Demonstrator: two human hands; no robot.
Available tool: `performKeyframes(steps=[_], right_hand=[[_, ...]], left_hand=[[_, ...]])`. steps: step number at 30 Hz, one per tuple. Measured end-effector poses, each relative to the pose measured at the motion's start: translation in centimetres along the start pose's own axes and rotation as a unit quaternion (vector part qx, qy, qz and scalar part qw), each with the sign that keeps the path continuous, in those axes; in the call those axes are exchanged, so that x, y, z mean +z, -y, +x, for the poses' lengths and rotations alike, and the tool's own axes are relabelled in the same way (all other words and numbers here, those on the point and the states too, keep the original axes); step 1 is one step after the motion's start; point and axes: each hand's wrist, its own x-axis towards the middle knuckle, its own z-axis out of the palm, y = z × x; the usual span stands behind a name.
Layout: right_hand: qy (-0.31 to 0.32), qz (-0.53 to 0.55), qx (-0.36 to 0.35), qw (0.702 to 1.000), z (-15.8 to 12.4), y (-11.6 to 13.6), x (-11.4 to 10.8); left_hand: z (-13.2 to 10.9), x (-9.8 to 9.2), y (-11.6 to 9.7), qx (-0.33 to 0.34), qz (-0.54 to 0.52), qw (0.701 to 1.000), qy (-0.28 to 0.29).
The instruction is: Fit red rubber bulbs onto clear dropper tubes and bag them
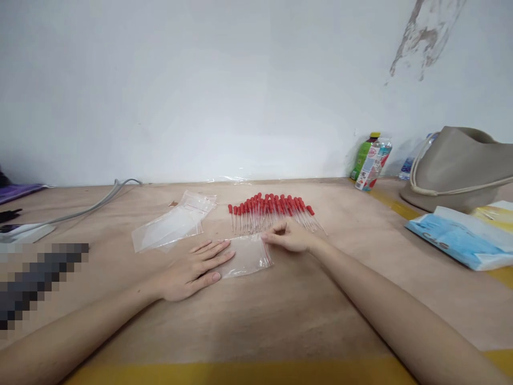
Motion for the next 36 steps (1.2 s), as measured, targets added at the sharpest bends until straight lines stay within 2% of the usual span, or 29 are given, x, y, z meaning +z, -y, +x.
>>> performKeyframes(steps=[1, 3, 4, 8, 12, 17, 20, 25, 29, 30, 32, 36], right_hand=[[-0.025, -0.035, 0.002, 0.999, 0.7, 0.4, 0.3], [-0.12, -0.117, 0.004, 0.986, 2.8, 1.6, 1.2], [-0.133, -0.154, 0.015, 0.979, 4.0, 2.2, 1.6], [-0.064, -0.25, 0.1, 0.961, 9.5, 4.7, 3.5], [-0.074, -0.265, 0.172, 0.946, 13.6, 5.5, 5.6], [-0.067, -0.247, 0.206, 0.944, 15.8, 4.8, 7.7], [-0.072, -0.218, 0.207, 0.951, 16.1, 4.6, 7.8], [-0.093, -0.136, 0.166, 0.972, 14.5, 4.9, 5.2], [-0.141, -0.052, 0.115, 0.982, 9.8, 3.4, 2.0], [-0.182, 0.02, 0.096, 0.978, 8.3, 2.6, 1.4], [-0.262, 0.129, 0.097, 0.952, 5.2, 1.0, 0.4], [-0.351, 0.211, 0.123, 0.904, 0.8, -1.3, -0.1]], left_hand=[[0.0, 0.0, 0.0, -0.002, 0.002, 1.0, -0.004], [0.0, 0.1, 0.0, 0.002, 0.005, 1.0, -0.012], [0.1, 0.1, 0.1, 0.004, 0.005, 1.0, -0.015], [0.2, 0.2, 0.1, 0.002, 0.003, 1.0, -0.015], [0.2, 0.2, -0.1, -0.003, 0.001, 1.0, -0.013], [0.2, 0.3, -0.1, 0.003, -0.003, 1.0, -0.014], [0.3, 0.4, 0.0, 0.01, -0.009, 1.0, -0.021], [0.0, 0.5, 0.1, 0.019, -0.012, 0.999, -0.026], [-0.1, 0.3, 0.1, 0.013, -0.017, 1.0, -0.023], [-0.1, 0.3, 0.1, 0.01, -0.017, 1.0, -0.022], [0.1, 0.2, 0.1, 0.005, -0.015, 1.0, -0.024], [0.9, 0.3, 0.2, 0.018, -0.015, 0.999, -0.037]])
